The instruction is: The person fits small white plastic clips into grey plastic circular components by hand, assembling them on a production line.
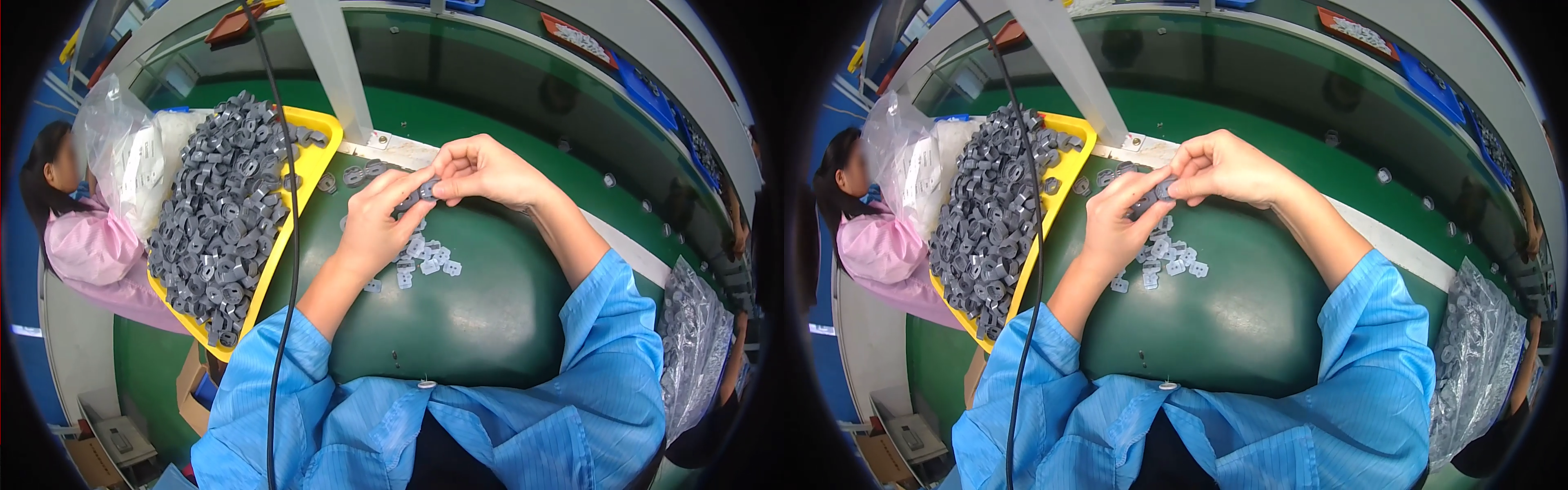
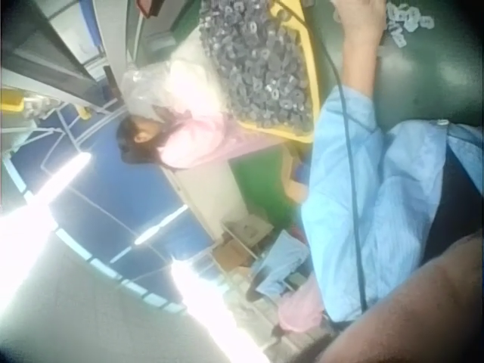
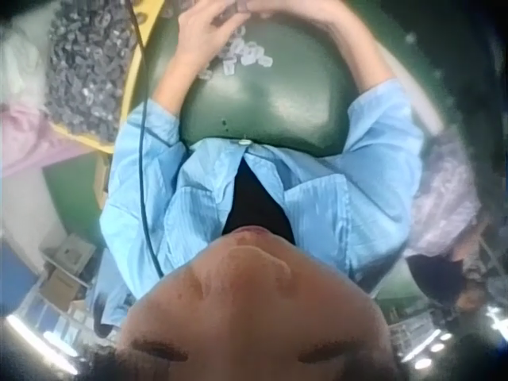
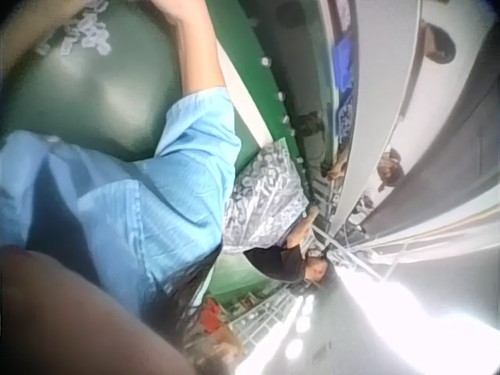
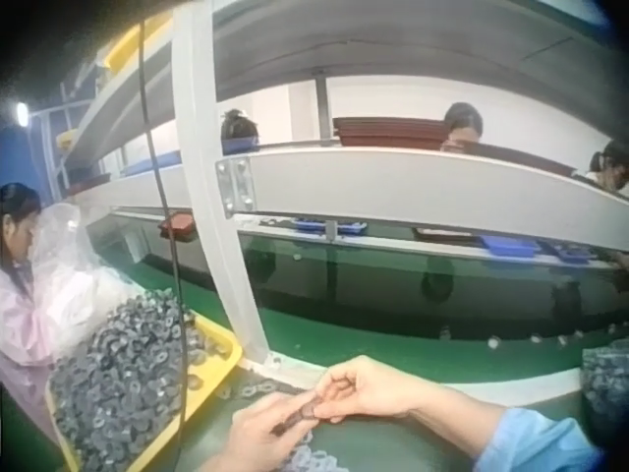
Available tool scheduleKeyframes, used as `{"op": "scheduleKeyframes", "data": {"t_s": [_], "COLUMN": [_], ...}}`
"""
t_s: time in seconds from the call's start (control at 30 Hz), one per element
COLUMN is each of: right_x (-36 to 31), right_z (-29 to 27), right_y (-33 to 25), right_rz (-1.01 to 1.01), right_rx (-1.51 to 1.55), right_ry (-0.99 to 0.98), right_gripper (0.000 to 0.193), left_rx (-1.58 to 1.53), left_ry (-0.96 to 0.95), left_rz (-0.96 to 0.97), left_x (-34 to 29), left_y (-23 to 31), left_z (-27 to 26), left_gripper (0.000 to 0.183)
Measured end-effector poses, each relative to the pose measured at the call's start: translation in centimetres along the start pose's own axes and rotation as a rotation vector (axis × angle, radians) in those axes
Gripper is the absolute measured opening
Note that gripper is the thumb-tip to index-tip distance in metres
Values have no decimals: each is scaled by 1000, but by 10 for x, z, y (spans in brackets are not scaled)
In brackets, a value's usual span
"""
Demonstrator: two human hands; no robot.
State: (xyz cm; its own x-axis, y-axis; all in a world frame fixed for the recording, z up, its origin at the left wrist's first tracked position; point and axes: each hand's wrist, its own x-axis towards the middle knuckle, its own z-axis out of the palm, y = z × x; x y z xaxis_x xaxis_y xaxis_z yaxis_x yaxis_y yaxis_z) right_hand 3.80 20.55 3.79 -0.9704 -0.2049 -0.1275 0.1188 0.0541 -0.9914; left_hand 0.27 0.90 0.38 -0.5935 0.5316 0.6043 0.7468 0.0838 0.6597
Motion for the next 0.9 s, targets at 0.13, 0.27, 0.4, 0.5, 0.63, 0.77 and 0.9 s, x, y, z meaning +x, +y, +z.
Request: {"op": "scheduleKeyframes", "data": {"t_s": [0.13, 0.27, 0.4, 0.5, 0.63, 0.77, 0.9], "right_x": [-8, -8, -6, -8, -5, -5, -5], "right_z": [6, 19, 20, 6, 5, 12, 22], "right_y": [-11, -9, 1, 4, 14, 11, 12], "right_rz": [25, -14, -240, -60, 0, -75, -187], "right_rx": [-186, -251, -245, 120, 397, 231, 30], "right_ry": [9, 182, 230, 50, -6, 69, 163], "right_gripper": [12, 13, 14, 18, 24, 27, 28], "left_rx": [-18, -365, -660, -703, -709, -727, -696], "left_ry": [-99, 51, -6, -47, 0, -19, -29], "left_rz": [-111, -299, -456, -515, -502, -502, -490], "left_x": [0, 1, 2, 4, 4, 3, 1], "left_y": [4, 11, 2, 6, 5, 7, 1], "left_z": [-1, 6, -4, -8, -12, -11, -6], "left_gripper": [47, 42, 30, 30, 25, 23, 22]}}
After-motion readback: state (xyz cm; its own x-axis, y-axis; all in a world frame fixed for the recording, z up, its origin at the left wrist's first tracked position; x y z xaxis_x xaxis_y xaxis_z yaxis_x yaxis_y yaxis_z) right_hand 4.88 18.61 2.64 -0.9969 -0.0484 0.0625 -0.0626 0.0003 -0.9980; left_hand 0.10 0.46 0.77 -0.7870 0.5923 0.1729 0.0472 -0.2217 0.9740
